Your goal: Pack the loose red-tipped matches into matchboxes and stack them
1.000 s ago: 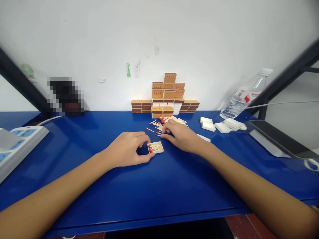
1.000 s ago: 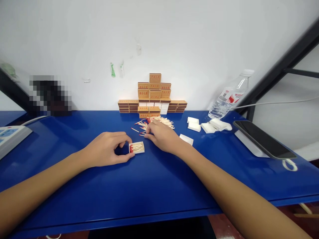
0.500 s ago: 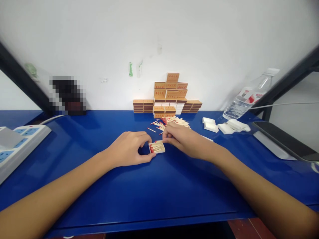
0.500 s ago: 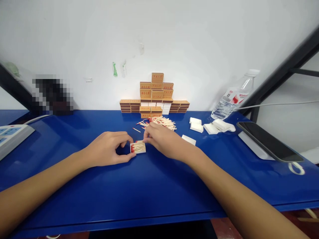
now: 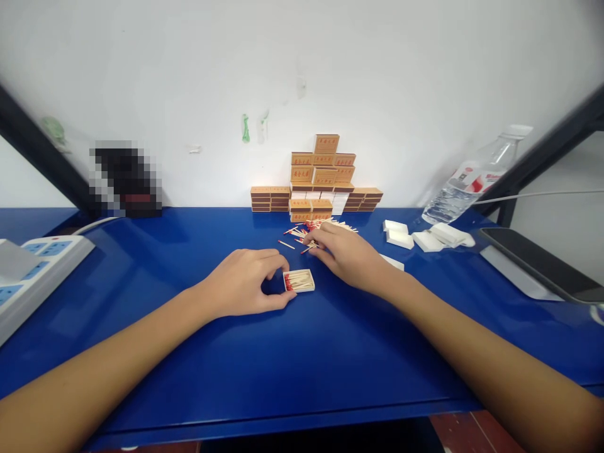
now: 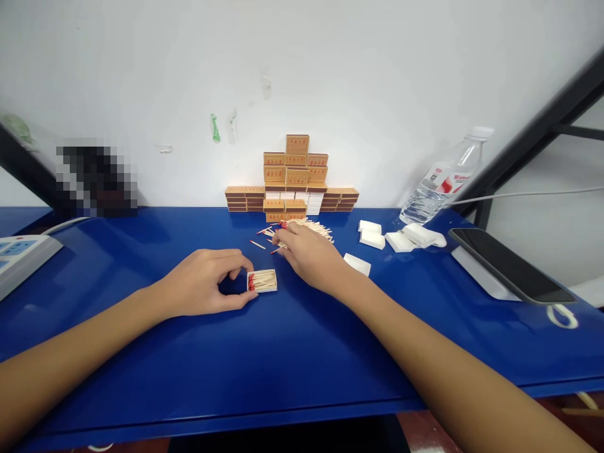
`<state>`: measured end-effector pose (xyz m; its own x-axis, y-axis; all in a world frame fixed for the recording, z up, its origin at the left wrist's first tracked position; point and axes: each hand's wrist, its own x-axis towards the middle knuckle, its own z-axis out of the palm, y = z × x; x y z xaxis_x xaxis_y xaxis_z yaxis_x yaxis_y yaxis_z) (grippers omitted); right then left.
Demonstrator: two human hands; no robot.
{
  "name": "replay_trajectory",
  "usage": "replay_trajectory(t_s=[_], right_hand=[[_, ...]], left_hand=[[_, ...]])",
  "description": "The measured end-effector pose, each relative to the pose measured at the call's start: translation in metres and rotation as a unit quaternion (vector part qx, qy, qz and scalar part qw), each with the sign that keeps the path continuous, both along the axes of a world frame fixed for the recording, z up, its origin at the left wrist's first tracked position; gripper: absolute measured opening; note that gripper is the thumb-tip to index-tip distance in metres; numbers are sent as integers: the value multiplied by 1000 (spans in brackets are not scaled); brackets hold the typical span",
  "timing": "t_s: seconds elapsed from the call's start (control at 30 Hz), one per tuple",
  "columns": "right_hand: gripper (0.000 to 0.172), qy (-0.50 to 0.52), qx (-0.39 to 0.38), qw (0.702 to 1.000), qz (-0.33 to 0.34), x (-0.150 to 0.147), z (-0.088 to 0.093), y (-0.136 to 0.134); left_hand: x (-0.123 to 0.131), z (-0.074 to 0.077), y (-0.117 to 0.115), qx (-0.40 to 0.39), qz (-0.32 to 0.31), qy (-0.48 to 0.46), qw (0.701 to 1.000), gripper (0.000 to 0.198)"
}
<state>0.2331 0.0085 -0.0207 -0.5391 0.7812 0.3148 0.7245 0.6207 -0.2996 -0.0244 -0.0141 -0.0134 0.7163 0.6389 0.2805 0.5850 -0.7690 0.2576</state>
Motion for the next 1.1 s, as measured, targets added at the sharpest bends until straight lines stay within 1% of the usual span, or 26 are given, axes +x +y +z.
replay_trajectory(t_s=[0.1, 0.17, 0.23, 0.3, 0.4, 0.5, 0.6, 0.73, 0.9, 1.1], right_hand=[[8, -34, -12, 999, -24, 2, -5, 11], [12, -43, -25, 998, -34, 3, -5, 13], [15, -42, -33, 998, -35, 3, -2, 10], [16, -19, -40, 999, -22, 0, 4, 1], [14, 19, -59, 998, 18, -9, 12, -16], [14, 5, -77, 995, 55, -18, 16, -27], [13, 4, -68, 996, 55, -19, 14, -28], [9, 47, -44, 997, 51, -13, 12, -22], [12, 48, -81, 991, 99, -14, 14, -27], [14, 29, -85, 993, 77, -15, 17, -27]], left_hand=[[0, 0, 1, -2, -2, -1, 1000, 26], [0, 0, 1, -2, 6, 0, 1000, 27], [-1, 0, 2, -2, 16, 2, 1000, 26], [-1, -1, 3, 1, 26, 3, 1000, 27], [-1, -1, 3, 6, 33, 5, 999, 27], [-1, -1, 3, 10, 30, 4, 999, 27], [-1, -2, 2, 9, 29, 4, 1000, 27], [0, -2, 1, 6, 28, 8, 1000, 27], [1, -2, 1, 6, 23, 8, 1000, 26], [1, -1, -1, 7, 22, 12, 1000, 27]])
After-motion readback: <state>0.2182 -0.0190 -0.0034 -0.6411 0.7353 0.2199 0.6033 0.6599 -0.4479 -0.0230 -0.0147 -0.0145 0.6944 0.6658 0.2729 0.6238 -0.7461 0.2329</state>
